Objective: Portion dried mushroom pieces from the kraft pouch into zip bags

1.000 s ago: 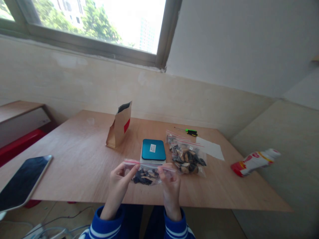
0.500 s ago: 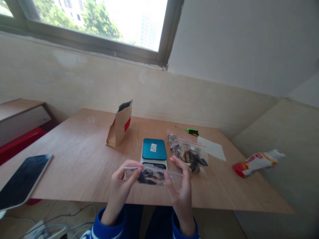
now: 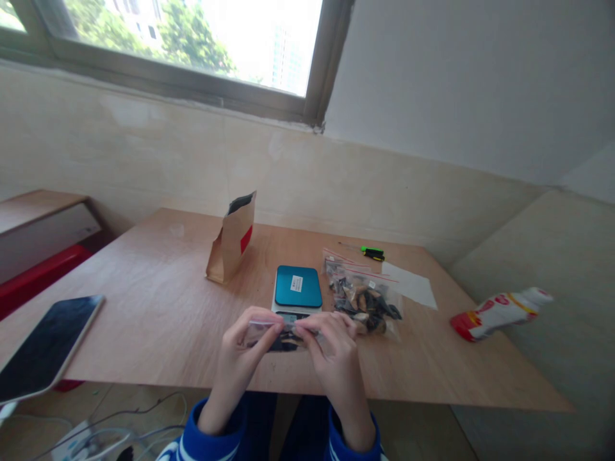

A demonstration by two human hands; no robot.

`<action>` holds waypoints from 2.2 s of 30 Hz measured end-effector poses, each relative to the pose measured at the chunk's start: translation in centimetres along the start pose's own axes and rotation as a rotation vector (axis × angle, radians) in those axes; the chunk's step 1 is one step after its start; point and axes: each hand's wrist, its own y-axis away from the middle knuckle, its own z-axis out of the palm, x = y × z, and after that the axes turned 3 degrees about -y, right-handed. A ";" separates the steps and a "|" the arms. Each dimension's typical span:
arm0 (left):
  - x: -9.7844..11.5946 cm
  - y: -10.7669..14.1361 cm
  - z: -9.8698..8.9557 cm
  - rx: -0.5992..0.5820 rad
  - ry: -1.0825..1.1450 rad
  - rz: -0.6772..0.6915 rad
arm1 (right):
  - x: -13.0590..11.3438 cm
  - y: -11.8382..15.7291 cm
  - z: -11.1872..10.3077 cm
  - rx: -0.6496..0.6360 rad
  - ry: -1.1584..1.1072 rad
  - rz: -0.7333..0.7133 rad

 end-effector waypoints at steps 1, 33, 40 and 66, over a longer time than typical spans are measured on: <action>0.1 0.0 0.0 -0.015 0.002 -0.012 | 0.1 0.0 -0.1 0.001 -0.007 -0.001; 0.8 0.4 1.7 -0.062 -0.272 0.206 | 0.3 1.3 2.2 0.166 0.037 0.026; 1.1 0.4 0.5 -0.041 -0.246 0.202 | 0.4 1.2 2.2 0.164 0.042 0.009; -0.2 0.3 -1.8 0.110 0.144 -0.316 | 4.1 2.0 -0.8 0.055 -0.275 0.115</action>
